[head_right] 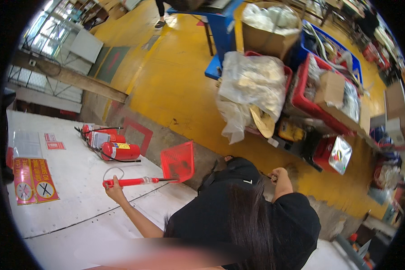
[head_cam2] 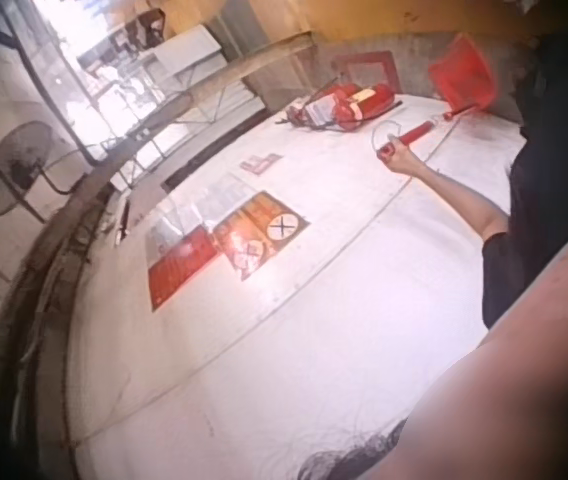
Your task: The person sweeps debris on a factory floor using a broom and dustpan. They move around the workspace, sweeping small pieces of material into the dustpan while other workers are visible in the background.
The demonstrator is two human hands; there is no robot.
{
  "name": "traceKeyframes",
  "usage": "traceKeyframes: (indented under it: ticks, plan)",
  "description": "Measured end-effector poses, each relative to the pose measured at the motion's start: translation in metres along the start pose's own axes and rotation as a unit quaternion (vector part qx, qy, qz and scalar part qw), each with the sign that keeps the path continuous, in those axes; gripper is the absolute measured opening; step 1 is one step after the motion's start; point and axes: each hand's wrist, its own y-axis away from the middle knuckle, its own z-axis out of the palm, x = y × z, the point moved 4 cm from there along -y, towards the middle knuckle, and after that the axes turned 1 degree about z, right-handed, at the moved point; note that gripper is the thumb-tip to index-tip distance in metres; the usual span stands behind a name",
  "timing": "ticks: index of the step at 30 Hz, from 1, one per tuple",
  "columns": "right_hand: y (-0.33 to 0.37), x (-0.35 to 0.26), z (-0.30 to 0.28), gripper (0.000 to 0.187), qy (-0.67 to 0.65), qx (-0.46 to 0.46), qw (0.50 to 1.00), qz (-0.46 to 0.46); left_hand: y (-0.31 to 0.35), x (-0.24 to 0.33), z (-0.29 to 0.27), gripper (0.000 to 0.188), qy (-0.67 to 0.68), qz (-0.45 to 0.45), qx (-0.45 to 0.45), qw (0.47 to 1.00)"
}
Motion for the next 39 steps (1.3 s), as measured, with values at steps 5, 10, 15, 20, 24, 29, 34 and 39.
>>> traceKeyframes:
  ticks: [5, 10, 15, 20, 24, 29, 34, 39]
  plan:
    - [0.105, -0.06, 0.092, 0.024, -0.172, -0.09, 0.951, -0.241, -0.118, -0.006, 0.079, 0.021, 0.176, -0.069, -0.052, 0.981]
    - [0.167, -0.108, 0.205, 0.022, -0.133, -0.059, 0.94, -0.31, -0.242, -0.018, 0.185, 0.021, 0.261, -0.059, -0.103, 0.958]
    - [0.219, -0.174, 0.315, 0.021, -0.034, 0.009, 0.942, -0.334, -0.357, 0.009, 0.281, 0.019, 0.269, -0.047, -0.225, 0.935]
    - [0.254, -0.232, 0.394, 0.021, 0.029, 0.062, 0.93, -0.36, -0.447, 0.076, 0.379, 0.019, 0.281, 0.005, -0.271, 0.921]
    - [0.273, -0.29, 0.437, 0.021, 0.091, 0.104, 0.912, -0.385, -0.503, 0.138, 0.462, 0.02, 0.314, 0.078, -0.303, 0.896]
    - [0.289, -0.393, 0.465, 0.022, 0.23, 0.164, 0.844, -0.456, -0.572, 0.228, 0.551, 0.019, 0.332, 0.072, -0.329, 0.881]
    - [0.29, -0.523, 0.485, 0.023, 0.083, 0.249, 0.811, -0.523, -0.64, 0.342, 0.626, 0.018, 0.361, 0.071, -0.374, 0.851]
    - [0.335, -0.63, 0.505, 0.018, 0.014, 0.151, 0.885, -0.441, -0.685, 0.433, 0.719, 0.017, 0.37, 0.107, -0.392, 0.835]
